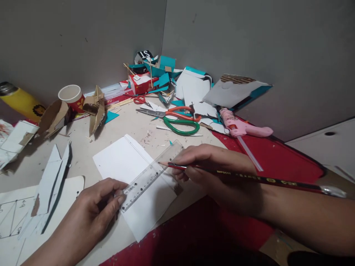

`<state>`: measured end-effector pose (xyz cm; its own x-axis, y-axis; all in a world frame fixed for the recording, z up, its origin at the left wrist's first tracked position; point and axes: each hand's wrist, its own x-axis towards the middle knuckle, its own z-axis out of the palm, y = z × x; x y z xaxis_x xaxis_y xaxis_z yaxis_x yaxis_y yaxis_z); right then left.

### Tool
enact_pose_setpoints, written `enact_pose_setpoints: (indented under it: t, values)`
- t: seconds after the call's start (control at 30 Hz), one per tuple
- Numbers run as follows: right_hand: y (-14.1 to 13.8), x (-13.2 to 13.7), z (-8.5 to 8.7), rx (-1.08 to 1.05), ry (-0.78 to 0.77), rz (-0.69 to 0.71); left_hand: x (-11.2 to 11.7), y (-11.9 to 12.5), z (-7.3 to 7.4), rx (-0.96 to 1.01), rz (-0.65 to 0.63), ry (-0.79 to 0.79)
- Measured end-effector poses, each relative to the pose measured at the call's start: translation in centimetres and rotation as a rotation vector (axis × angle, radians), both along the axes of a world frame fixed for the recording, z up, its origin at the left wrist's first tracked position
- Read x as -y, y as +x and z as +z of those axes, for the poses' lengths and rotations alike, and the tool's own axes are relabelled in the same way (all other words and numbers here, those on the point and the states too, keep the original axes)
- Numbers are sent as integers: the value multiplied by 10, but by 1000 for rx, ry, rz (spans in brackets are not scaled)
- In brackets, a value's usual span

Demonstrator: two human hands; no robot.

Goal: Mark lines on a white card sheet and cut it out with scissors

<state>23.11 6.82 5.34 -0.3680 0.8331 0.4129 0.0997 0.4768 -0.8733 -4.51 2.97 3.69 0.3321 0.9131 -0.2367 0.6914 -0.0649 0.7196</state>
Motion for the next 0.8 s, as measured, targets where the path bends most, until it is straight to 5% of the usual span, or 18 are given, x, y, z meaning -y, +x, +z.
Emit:
enact_pose_setpoints:
  t: [0.43, 0.63, 0.8]
  values:
    - [-5, 1, 0, 53, 20, 16, -1, 4, 2, 3, 20, -16]
    - [-11, 6, -12, 123, -40, 205, -2, 6, 5, 23, 16, -46]
    - [-15, 5, -19, 179, 82, 377, -3, 8, 7, 33, 16, -40]
